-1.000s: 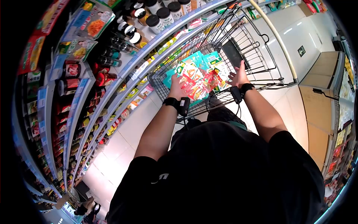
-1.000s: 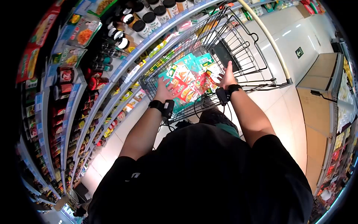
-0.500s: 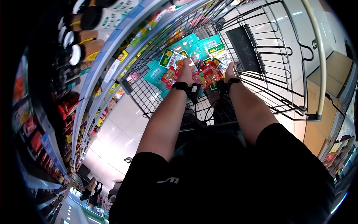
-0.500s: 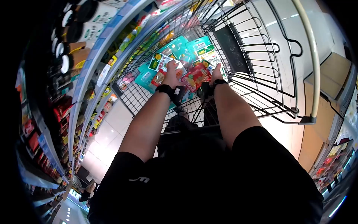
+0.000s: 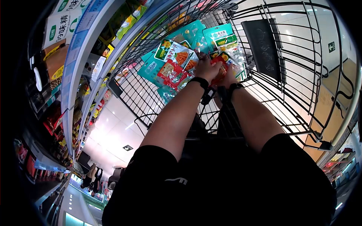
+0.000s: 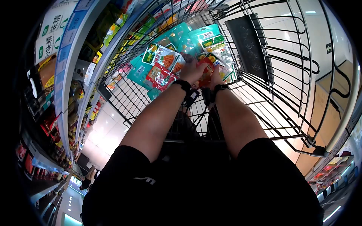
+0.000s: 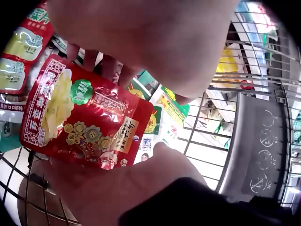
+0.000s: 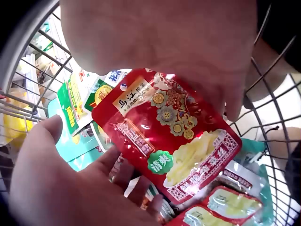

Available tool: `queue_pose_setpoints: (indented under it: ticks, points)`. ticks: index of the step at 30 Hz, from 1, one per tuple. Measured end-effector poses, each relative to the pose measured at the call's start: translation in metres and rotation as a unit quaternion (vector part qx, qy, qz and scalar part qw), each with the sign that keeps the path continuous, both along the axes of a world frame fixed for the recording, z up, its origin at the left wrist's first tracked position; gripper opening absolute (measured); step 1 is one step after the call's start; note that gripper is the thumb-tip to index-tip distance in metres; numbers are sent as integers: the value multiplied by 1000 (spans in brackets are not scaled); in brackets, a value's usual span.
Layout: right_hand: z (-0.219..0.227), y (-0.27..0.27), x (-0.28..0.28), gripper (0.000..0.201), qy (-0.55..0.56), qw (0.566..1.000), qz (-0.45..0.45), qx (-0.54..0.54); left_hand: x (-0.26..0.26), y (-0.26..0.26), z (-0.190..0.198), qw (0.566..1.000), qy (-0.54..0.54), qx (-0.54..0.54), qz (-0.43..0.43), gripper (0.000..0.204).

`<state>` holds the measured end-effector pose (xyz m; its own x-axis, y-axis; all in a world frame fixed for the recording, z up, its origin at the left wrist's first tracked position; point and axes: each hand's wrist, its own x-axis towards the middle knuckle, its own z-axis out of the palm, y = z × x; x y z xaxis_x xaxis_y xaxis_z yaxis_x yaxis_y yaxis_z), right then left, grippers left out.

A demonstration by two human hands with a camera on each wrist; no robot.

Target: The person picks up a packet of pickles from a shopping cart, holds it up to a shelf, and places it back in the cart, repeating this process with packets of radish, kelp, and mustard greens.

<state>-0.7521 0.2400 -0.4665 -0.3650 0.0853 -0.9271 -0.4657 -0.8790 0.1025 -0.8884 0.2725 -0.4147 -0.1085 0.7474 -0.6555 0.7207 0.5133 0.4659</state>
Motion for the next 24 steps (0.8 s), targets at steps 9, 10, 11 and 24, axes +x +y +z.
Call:
queue_pose_setpoints:
  ticks: [9, 10, 11, 24]
  points:
    - [93, 36, -17, 71, -92, 984, 118, 95, -9, -5, 82, 971, -205, 56, 114, 63]
    - [94, 37, -17, 60, -114, 972, 116, 172, -8, -5, 98, 963, -205, 53, 165, 62]
    - [101, 39, -24, 52, -125, 959, 75, 243, -11, -2, 111, 950, -227, 110, 182, 61]
    - [411, 42, -100, 22, -107, 815, 48, 568, -107, -37, 364, 787, -511, 234, 254, 59]
